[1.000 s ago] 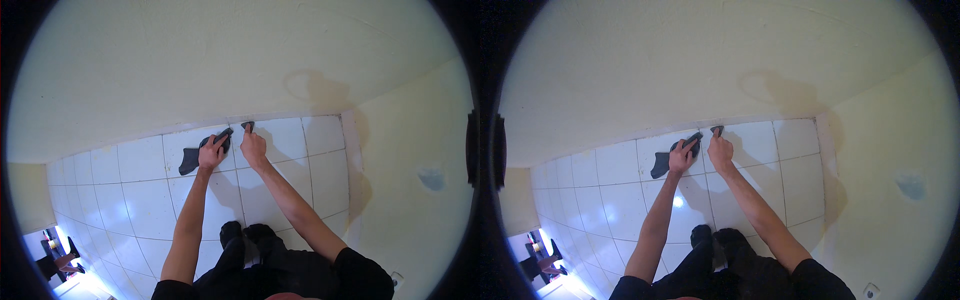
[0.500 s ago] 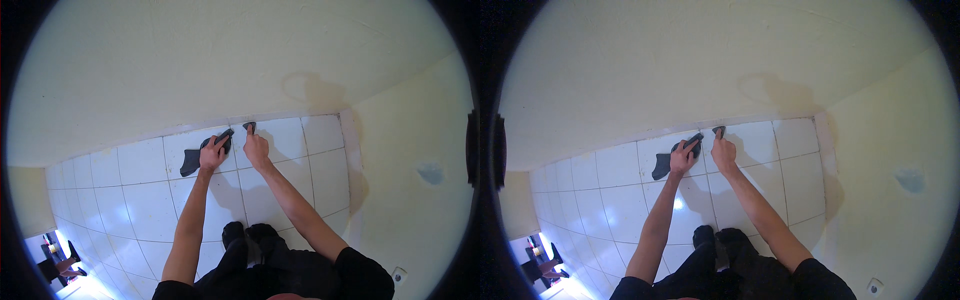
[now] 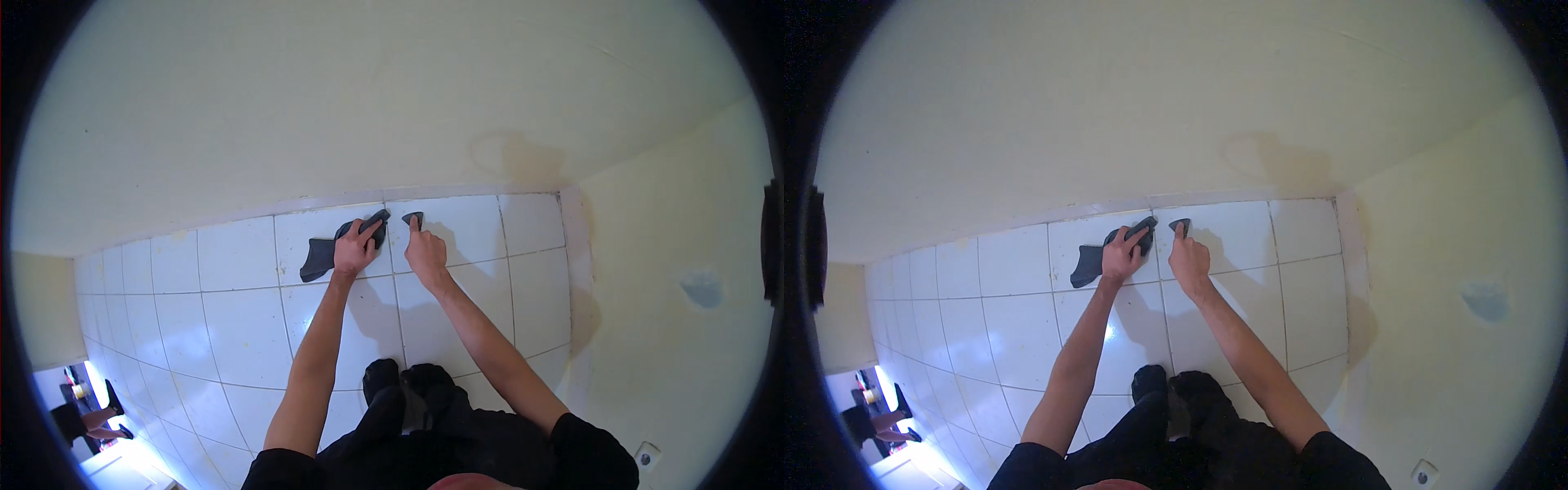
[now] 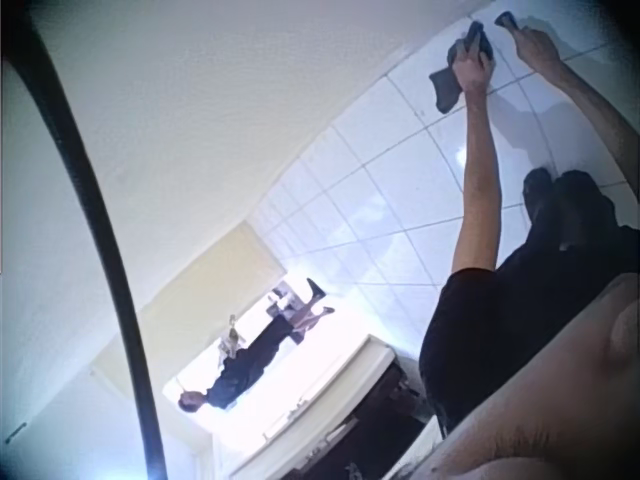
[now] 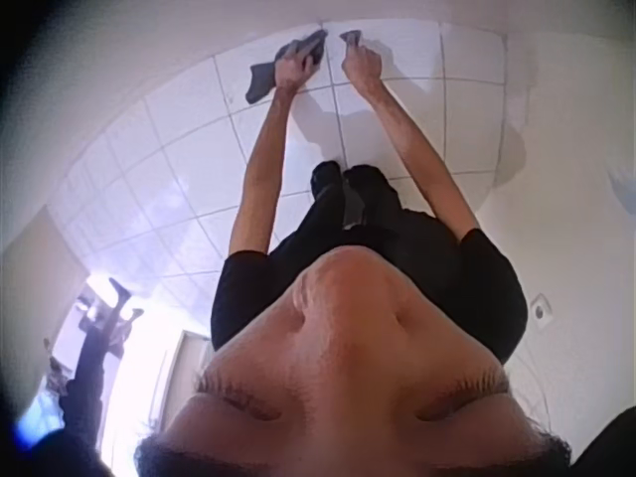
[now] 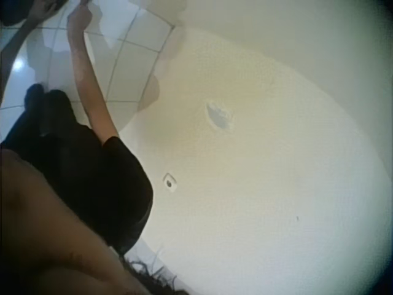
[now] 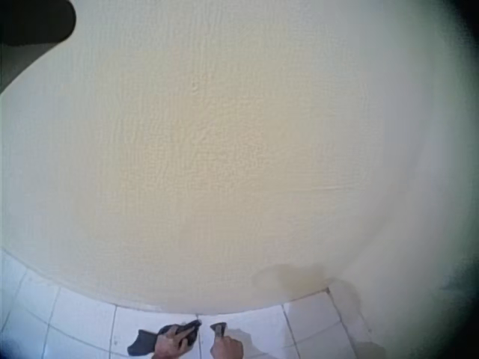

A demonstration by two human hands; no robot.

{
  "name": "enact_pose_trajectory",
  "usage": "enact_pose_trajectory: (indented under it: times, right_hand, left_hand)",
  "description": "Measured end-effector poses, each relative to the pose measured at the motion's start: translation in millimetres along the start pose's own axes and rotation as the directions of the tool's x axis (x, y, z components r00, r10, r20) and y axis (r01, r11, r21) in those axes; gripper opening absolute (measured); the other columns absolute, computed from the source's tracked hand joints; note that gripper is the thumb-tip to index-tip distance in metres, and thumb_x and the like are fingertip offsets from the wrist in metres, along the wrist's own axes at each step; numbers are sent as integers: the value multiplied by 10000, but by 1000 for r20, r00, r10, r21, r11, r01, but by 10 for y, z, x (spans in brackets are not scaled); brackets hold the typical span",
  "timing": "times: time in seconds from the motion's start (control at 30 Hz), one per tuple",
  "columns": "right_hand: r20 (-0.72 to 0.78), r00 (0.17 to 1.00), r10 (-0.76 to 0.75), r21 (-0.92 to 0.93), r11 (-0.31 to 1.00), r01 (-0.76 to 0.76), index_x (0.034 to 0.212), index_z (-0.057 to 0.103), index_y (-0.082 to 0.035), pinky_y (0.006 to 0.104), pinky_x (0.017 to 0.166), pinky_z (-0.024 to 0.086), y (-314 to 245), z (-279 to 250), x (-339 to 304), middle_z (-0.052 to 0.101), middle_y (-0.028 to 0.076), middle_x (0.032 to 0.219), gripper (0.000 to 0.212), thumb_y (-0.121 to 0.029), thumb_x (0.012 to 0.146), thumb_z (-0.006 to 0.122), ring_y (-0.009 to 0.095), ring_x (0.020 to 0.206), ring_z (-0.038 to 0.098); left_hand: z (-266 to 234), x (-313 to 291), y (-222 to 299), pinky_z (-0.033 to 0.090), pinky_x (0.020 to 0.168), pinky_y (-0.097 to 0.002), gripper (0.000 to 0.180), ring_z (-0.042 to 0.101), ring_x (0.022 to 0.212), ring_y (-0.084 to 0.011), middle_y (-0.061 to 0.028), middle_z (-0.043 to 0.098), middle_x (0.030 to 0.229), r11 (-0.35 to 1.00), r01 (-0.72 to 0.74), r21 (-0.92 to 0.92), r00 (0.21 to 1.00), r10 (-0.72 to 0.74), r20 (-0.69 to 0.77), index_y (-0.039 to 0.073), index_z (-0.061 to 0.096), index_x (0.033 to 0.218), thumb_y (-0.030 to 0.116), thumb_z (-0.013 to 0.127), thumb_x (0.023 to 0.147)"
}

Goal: The person scrapes the joints between floor tiles using a small metal scraper while using a cloth to wipe away debris.

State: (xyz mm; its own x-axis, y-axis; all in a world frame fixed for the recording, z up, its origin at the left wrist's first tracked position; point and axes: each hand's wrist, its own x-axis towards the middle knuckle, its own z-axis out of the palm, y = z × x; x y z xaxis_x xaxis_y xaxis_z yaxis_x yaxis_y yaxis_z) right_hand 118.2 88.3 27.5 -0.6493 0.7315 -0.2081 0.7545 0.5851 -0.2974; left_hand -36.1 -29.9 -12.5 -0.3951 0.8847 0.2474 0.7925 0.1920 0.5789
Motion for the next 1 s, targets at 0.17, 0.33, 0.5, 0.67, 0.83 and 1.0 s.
enact_pose_trajectory:
  times: [0.17, 0.33, 0.5, 0.67, 0.83, 1.0]
  right_hand:
    - [-94, 995, 23, -1, 1000, -23, 1354, 539, 46, 440, 612, 589, -11, -40, 281, 715, 188, 753, 549, -72, 822, 602, 321, 678, 729]
    - [-45, 999, 15, -11, 1000, -15, 1332, 550, 50, 434, 611, 589, -53, -24, 237, 724, 193, 790, 537, -74, 813, 619, 320, 699, 733]
    - [-61, 998, 10, 9, 1000, -9, 1299, 564, 56, 431, 611, 590, -54, -49, 262, 726, 195, 796, 513, -82, 810, 637, 320, 708, 736]
    - [-60, 998, 35, 24, 999, -34, 1288, 561, 65, 424, 629, 589, -109, -53, 282, 718, 191, 767, 497, -87, 819, 625, 336, 714, 733]
    - [-64, 998, 23, 34, 999, -21, 1286, 560, 81, 424, 639, 592, -148, -16, 279, 717, 194, 770, 494, -91, 827, 617, 336, 712, 731]
    - [-57, 998, 12, 27, 1000, -11, 1292, 556, 85, 417, 640, 594, -175, -44, 238, 716, 192, 766, 495, -87, 829, 606, 337, 712, 731]
  left_hand:
    - [34, 43, 18, 588, 718, -441, 502, 674, 833, -329, -145, 615, 1050, 1000, 10, -1, 1000, -10, 21, 233, 678, 1261, 107, 595, 782]
    - [4, 16, 6, 589, 648, -419, 458, 682, 799, -298, -110, 619, 1033, 997, -54, 60, 998, 56, -34, 209, 690, 1241, 115, 594, 803]
    - [1, 35, 34, 590, 647, -418, 466, 682, 798, -302, -115, 618, 1036, 998, -55, 24, 998, 55, -30, 212, 686, 1246, 111, 599, 800]
    - [18, 9, -1, 591, 645, -416, 474, 682, 797, -303, -112, 618, 1038, 998, -58, 21, 998, 58, -21, 215, 682, 1253, 106, 601, 799]
    - [10, 9, 8, 594, 726, -453, 507, 676, 863, -341, -152, 615, 1099, 1000, 5, -2, 999, -5, 44, 230, 668, 1268, 112, 601, 780]
    - [3, 27, 13, 595, 718, -451, 503, 678, 858, -341, -145, 617, 1096, 1000, -9, 6, 1000, 9, 19, 229, 670, 1264, 109, 606, 779]
